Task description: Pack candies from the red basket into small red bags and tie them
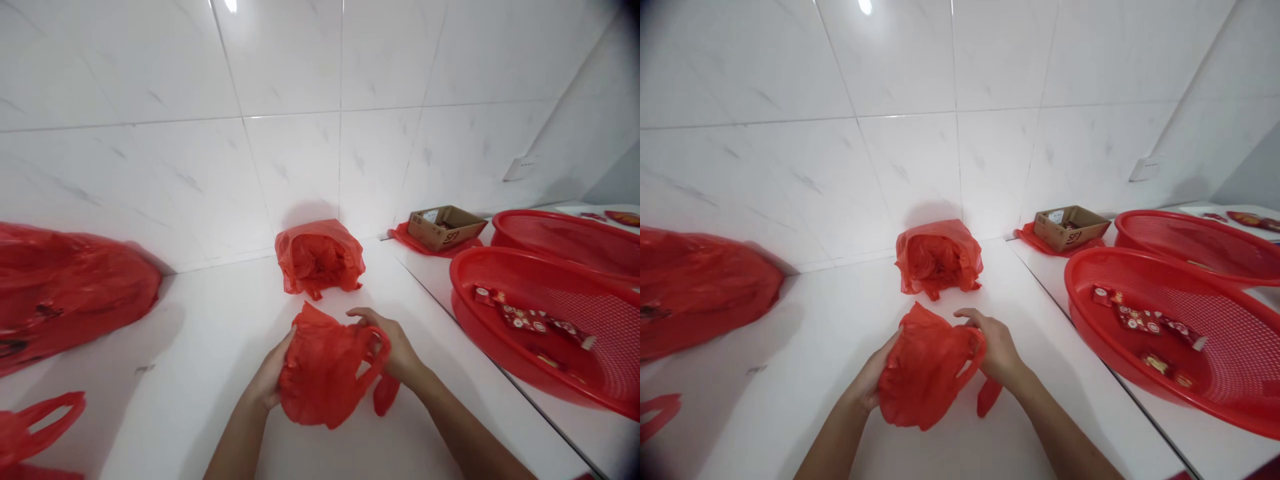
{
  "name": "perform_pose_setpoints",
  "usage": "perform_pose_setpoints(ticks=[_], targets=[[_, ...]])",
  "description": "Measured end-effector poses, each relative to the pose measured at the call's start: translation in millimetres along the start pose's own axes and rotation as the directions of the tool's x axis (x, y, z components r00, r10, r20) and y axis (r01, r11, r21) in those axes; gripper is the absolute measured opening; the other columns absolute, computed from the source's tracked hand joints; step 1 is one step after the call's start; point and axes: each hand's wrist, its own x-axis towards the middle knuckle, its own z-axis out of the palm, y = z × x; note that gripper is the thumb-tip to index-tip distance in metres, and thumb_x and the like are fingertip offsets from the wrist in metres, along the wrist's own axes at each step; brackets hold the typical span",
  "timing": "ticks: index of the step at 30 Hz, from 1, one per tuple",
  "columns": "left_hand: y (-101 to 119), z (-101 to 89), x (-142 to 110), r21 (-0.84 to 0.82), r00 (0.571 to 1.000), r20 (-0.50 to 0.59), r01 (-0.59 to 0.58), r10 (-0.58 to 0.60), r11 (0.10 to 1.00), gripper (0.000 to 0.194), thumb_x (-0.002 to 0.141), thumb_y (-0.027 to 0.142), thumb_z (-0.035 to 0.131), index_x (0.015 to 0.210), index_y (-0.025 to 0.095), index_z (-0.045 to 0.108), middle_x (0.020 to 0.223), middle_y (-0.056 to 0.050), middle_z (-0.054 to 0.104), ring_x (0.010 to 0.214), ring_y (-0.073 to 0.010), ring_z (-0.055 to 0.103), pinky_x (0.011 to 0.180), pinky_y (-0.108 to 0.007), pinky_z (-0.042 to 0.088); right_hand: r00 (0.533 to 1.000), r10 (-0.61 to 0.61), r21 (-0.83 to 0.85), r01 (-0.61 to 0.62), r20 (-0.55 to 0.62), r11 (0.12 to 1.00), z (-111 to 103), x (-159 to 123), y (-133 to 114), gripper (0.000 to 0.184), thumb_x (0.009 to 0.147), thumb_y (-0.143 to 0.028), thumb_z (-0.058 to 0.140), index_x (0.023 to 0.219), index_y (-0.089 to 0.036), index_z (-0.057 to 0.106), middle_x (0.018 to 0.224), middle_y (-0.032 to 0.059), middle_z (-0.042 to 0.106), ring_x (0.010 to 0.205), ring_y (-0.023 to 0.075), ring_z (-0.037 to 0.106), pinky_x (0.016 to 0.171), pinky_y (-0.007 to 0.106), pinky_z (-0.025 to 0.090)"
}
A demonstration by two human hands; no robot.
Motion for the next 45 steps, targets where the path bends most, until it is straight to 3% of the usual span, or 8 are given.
perform_pose_setpoints(ticks=[8, 14, 18, 25, 33, 38, 42, 45], targets=[[19.3, -46.9, 2.5, 0.724, 0.630, -0.515, -0.042, 0.581, 0.688, 0.034, 0.082, 0.051, 0.055, 0.099, 0.022, 0.063, 0.070, 0.001, 0.056, 0.067, -0.0204, 0.055, 0.069, -0.033, 0.044, 0.924, 0.379, 0.526, -0.296, -0.055, 0.797, -31.6, 8.5, -2.7, 0.028, 0.081, -0.040, 0.059, 0.100, -0.022, 0.049, 0.054, -0.0094, 0.042, 0.043, 0.0066, 0.034, 0.043, 0.018, 0.028], [-9.8, 62.4, -22.9, 0.913, 0.415, 0.111, -0.402, 0.903, 0.072, 0.013, 0.087, 0.030, 0.054, 0.091, 0.023, 0.064, 0.119, -0.011, 0.053, 0.112, -0.0262, 0.050, 0.094, -0.045, 0.043, 0.940, 0.341, 0.524, -0.296, 0.012, 0.798, -12.6, 3.8, -31.9, 0.030, 0.082, -0.036, 0.057, 0.106, -0.022, 0.048, 0.057, -0.0092, 0.045, 0.043, 0.0061, 0.033, 0.042, 0.017, 0.027], [-31.0, 89.2, -7.3, 0.972, 0.486, 0.198, -0.209, 0.851, -0.106, 0.018, 0.083, 0.021, 0.056, 0.099, 0.019, 0.063, 0.146, -0.016, 0.036, 0.135, -0.0385, 0.031, 0.104, -0.062, 0.032, 0.941, 0.256, 0.544, -0.338, 0.224, 0.768, -6.4, -6.0, -52.8, 0.027, 0.087, -0.038, 0.052, 0.109, -0.023, 0.048, 0.061, -0.0071, 0.050, 0.045, 0.0067, 0.039, 0.044, 0.018, 0.030], [-25.5, 49.0, 19.2, 0.998, 0.568, 0.019, 0.041, 0.823, -0.051, 0.059, 0.077, 0.006, 0.052, 0.135, 0.019, 0.050, 0.154, -0.018, 0.028, 0.140, -0.0405, 0.025, 0.106, -0.062, 0.030, 0.877, 0.256, 0.536, -0.456, 0.407, 0.711, -5.4, -28.6, -62.7, 0.039, 0.088, -0.028, 0.052, 0.128, -0.027, 0.050, 0.062, -0.0069, 0.049, 0.052, 0.0073, 0.042, 0.053, 0.020, 0.035], [11.1, -29.7, -15.0, 0.805, 0.791, -0.283, -0.111, 0.542, 0.582, 0.060, 0.085, 0.018, 0.041, 0.144, 0.030, 0.037, 0.114, -0.005, 0.063, 0.089, -0.0209, 0.064, 0.081, -0.038, 0.050, 0.953, 0.233, 0.439, -0.297, 0.194, 0.848, -52.9, -19.9, -31.7, 0.022, 0.084, -0.024, 0.050, 0.076, -0.020, 0.070, 0.077, -0.0005, 0.064, 0.067, 0.0100, 0.054, 0.063, 0.021, 0.040], [17.0, -36.6, -37.6, 0.437, 0.981, -0.009, -0.171, 0.194, 0.883, 0.062, 0.083, 0.028, 0.055, 0.142, 0.021, 0.038, 0.114, -0.011, 0.066, 0.098, -0.0249, 0.065, 0.087, -0.040, 0.050, 0.967, 0.184, 0.067, -0.199, 0.177, 0.978, -52.0, -20.1, -24.7, 0.026, 0.079, -0.019, 0.047, 0.085, -0.020, 0.072, 0.081, 0.0014, 0.067, 0.065, 0.0124, 0.055, 0.061, 0.024, 0.041], [22.4, -28.5, -46.9, 0.473, 0.954, -0.101, -0.203, 0.281, 0.857, 0.060, 0.085, 0.037, 0.059, 0.140, 0.028, 0.038, 0.143, -0.011, 0.047, 0.124, -0.0281, 0.052, 0.100, -0.044, 0.045, 0.965, 0.186, -0.114, -0.167, 0.185, 0.979, -43.0, -16.9, -27.8, 0.033, 0.082, -0.021, 0.047, 0.102, -0.022, 0.073, 0.097, 0.0026, 0.070, 0.074, 0.0147, 0.060, 0.068, 0.027, 0.046], [26.1, -7.5, -56.7, 0.669, 0.647, -0.316, -0.366, 0.694, 0.646, 0.041, 0.088, 0.037, 0.054, 0.128, 0.030, 0.048, 0.146, -0.007, 0.042, 0.133, -0.0266, 0.042, 0.108, -0.049, 0.036, 0.966, 0.208, -0.089, -0.196, 0.153, 0.977, -38.2, -14.1, -27.8, 0.034, 0.084, -0.022, 0.045, 0.104, -0.024, 0.073, 0.100, 0.0028, 0.070, 0.078, 0.0164, 0.061, 0.073, 0.029, 0.048]])
